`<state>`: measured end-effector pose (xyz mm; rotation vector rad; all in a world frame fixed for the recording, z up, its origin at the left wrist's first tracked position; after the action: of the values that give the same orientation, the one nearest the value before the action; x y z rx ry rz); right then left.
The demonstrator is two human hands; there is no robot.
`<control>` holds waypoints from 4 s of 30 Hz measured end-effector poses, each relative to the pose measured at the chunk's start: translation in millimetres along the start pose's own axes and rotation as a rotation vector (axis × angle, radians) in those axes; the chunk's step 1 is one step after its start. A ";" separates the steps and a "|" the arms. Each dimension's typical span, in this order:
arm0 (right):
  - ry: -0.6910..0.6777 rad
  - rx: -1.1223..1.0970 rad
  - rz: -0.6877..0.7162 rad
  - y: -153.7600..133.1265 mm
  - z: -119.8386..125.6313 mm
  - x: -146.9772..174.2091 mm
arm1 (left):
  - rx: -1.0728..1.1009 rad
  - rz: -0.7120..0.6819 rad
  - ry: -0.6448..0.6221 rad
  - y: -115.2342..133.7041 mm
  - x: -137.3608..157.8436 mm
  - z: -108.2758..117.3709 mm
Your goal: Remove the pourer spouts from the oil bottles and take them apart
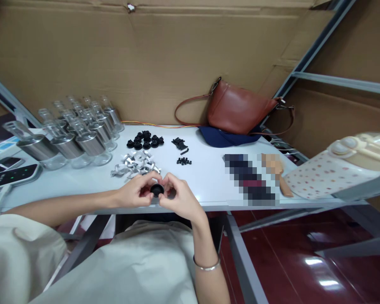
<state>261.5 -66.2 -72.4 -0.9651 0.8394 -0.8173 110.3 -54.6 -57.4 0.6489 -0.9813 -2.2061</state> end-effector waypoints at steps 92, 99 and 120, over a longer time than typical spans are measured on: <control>0.489 0.903 -0.131 8.8 73.7 -40.3 | -0.034 -0.372 0.080 -3.4 -3.3 2.8; 0.150 1.095 -0.328 29.6 70.0 -61.2 | -0.048 -0.419 0.081 -3.7 -3.7 2.6; 0.803 0.168 0.070 4.5 42.4 -22.5 | -0.051 -0.257 0.057 -2.0 -2.6 3.8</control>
<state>289.7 -30.1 -57.4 -0.4334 1.4508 -1.2151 108.9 -50.0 -56.2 0.8497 -0.8486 -2.4110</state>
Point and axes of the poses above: each hand's wrist, its own x-axis away from the middle knuckle, its own z-axis out of the back of the hand, y = z × x, the point moved 3 cm from there along -x, towards the middle knuckle, and after that the axes turned 4 degrees about x, right-handed, at the moved point
